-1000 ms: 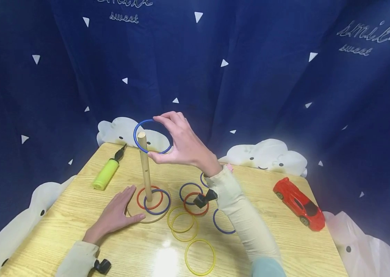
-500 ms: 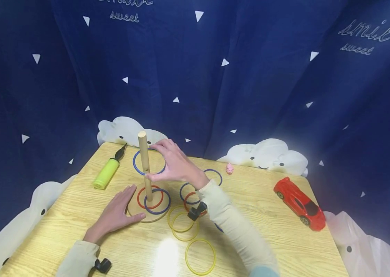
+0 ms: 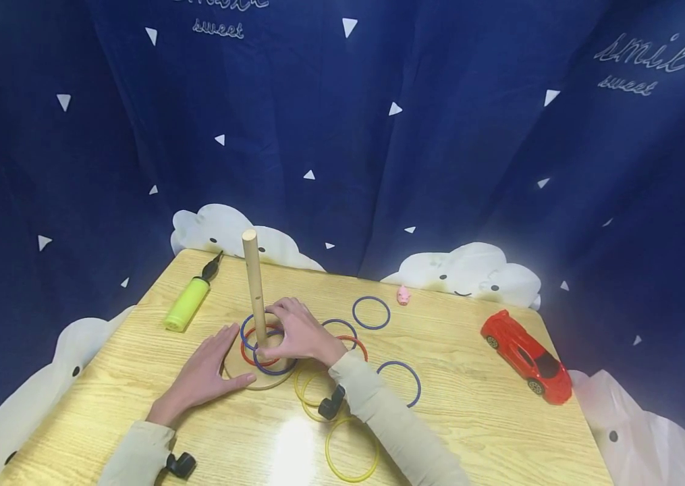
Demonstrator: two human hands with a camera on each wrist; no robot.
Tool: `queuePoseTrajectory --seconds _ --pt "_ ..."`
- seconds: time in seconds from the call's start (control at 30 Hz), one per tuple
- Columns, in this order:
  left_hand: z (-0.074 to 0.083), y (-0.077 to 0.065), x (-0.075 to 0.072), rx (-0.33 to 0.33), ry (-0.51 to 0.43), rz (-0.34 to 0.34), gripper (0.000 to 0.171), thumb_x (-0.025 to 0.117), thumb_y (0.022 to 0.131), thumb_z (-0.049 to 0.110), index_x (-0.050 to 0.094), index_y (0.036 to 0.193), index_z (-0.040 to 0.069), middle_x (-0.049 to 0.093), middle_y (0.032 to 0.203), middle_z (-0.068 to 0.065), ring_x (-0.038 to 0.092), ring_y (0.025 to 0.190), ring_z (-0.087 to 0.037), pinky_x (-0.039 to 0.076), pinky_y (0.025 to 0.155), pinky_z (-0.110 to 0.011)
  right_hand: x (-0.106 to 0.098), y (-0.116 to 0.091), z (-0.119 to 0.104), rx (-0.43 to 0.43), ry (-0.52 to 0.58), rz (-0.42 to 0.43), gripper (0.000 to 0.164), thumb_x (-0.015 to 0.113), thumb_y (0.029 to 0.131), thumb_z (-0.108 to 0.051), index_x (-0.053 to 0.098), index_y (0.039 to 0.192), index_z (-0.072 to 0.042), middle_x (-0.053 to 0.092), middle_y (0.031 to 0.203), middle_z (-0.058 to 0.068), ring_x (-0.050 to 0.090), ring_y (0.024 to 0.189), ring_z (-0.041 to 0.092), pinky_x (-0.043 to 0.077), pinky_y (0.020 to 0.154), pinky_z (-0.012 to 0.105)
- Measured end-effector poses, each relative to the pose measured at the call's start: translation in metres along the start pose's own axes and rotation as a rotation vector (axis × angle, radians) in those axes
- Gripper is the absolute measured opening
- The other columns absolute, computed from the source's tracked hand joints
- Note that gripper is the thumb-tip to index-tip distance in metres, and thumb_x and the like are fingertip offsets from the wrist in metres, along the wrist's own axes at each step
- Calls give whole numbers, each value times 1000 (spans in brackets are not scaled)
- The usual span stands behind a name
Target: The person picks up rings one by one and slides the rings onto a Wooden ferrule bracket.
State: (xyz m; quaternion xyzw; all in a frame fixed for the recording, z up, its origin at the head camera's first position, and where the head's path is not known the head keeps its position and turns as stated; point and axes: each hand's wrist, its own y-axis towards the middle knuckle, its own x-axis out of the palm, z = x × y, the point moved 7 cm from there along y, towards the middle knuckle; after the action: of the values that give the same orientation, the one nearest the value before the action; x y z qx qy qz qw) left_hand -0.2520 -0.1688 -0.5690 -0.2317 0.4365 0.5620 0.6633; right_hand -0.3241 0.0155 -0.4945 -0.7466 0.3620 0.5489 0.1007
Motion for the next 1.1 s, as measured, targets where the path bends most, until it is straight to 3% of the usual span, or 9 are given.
queuePoseTrajectory --seconds 0.17,0.3,0.4,0.6,0.87,1.1 --pt "-1 0 0 -5 5 -9 120 67 82 80 24 166 5 26 171 -13 23 159 -33 16 130 -52 21 -7 8 21 -16 -3 88 81 76 -62 61 143 -10 60 135 4 52 126 20 48 107 40" --pt "0 1 0 -4 -2 -9 120 67 82 80 24 166 5 26 171 -13 23 159 -32 16 130 -53 27 -14 13 48 -5 -10 86 78 79 -63 57 148 -16 60 142 4 52 133 21 45 113 42" --pt "0 1 1 -3 -3 -4 120 67 82 80 25 166 5 27 171 -13 23 159 -32 17 130 -53 27 -24 18 72 29 -1 85 75 84 -62 53 151 -15 57 148 5 50 139 22 43 117 45" --pt "-1 2 1 2 -1 20 120 69 81 79 27 165 5 30 170 -15 25 158 -34 19 129 -54 11 -59 29 125 93 74 84 73 91 -56 48 155 -9 51 156 8 43 147 27 37 122 52" --pt "-2 1 0 -4 1 11 121 70 81 79 26 166 5 28 171 -14 24 159 -32 17 130 -52 -21 -115 51 178 79 205 81 78 89 -48 49 154 -9 53 153 10 47 144 30 38 119 55" --pt "-2 0 1 -9 1 -2 121 69 81 80 25 166 5 27 171 -14 23 159 -32 16 130 -51 -41 -169 70 272 70 264 85 82 88 -47 47 156 -11 50 157 11 43 146 33 35 118 60"
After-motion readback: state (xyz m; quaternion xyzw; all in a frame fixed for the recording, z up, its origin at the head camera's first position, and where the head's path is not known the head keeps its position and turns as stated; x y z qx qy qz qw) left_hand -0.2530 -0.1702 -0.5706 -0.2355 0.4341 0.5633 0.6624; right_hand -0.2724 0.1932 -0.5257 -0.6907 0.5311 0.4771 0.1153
